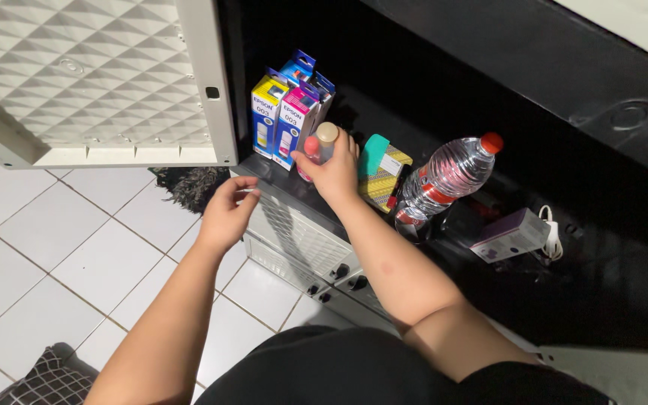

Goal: The person moves several small items from a wooden table to a white cabinet, including a comb, a small round container, a yellow packet, and two bottles. They then retrieve four ink cartridges from the cabinet and place them on the table. The person repeatedly opens and closes the cabinet doors while arranging the items inside.

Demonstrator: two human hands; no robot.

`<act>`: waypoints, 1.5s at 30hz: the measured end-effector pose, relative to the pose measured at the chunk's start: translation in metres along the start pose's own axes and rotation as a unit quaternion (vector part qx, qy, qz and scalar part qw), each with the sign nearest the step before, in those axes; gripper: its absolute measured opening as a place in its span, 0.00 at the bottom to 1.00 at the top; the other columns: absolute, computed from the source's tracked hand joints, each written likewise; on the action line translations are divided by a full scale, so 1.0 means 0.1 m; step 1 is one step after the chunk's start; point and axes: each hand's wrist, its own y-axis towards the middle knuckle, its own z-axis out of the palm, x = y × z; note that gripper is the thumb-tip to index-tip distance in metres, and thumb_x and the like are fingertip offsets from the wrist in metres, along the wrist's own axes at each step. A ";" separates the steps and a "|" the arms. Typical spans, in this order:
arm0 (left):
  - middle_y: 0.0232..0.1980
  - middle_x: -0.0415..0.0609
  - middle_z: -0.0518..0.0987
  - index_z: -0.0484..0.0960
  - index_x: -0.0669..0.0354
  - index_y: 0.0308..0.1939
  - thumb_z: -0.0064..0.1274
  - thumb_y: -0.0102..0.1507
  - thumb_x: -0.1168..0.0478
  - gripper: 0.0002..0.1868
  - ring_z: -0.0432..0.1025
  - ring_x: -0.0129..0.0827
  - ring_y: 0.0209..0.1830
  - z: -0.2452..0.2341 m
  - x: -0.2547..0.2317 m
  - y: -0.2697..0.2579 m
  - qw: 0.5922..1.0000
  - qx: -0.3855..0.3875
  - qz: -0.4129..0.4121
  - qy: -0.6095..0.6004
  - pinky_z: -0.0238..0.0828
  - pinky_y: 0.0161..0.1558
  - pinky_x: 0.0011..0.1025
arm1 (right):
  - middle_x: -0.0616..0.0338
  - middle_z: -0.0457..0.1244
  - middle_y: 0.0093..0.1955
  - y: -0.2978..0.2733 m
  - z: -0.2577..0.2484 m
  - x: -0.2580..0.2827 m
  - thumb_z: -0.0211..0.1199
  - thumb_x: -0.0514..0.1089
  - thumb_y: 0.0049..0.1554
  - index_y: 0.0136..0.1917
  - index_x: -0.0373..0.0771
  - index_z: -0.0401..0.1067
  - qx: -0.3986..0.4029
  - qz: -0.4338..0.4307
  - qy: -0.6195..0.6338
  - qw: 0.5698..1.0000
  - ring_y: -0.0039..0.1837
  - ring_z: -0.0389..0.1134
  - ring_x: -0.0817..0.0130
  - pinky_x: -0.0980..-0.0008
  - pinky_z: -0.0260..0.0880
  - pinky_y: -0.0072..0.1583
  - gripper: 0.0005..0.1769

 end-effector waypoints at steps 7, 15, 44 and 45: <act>0.52 0.46 0.82 0.80 0.60 0.57 0.58 0.63 0.57 0.19 0.76 0.28 0.52 0.18 -0.05 0.06 0.997 0.017 0.070 -0.007 0.74 0.46 0.27 | 0.52 0.65 0.60 -0.05 -0.26 -0.05 0.83 0.51 0.44 0.63 0.36 0.66 0.013 -0.003 0.117 0.993 0.62 0.69 0.60 0.61 0.71 0.63 0.41; 0.64 0.49 0.74 0.65 0.59 0.72 0.64 0.60 0.49 0.41 0.69 0.34 0.65 0.38 -0.29 0.07 0.971 0.177 0.130 -0.091 0.71 0.58 0.33 | 0.57 0.67 0.59 -0.16 -0.62 0.07 0.77 0.40 0.49 0.67 0.33 0.64 0.244 0.185 0.351 0.885 0.61 0.69 0.69 0.67 0.72 0.64 0.37; 0.56 0.58 0.80 0.65 0.67 0.68 0.69 0.49 0.44 0.51 0.78 0.39 0.52 0.30 -0.25 -0.35 0.989 0.084 -0.108 -0.065 0.78 0.49 0.36 | 0.50 0.68 0.60 0.35 -0.07 -0.85 0.80 0.52 0.43 0.68 0.40 0.64 0.117 0.138 -0.067 0.981 0.65 0.61 0.45 0.53 0.65 0.63 0.44; 0.56 0.58 0.80 0.65 0.67 0.68 0.69 0.48 0.45 0.51 0.79 0.39 0.52 0.29 -0.25 -0.36 0.987 0.080 -0.120 -0.065 0.79 0.48 0.37 | 0.51 0.68 0.60 0.37 -0.05 -0.86 0.79 0.52 0.44 0.68 0.40 0.63 0.134 0.155 -0.074 0.976 0.66 0.60 0.44 0.52 0.64 0.64 0.44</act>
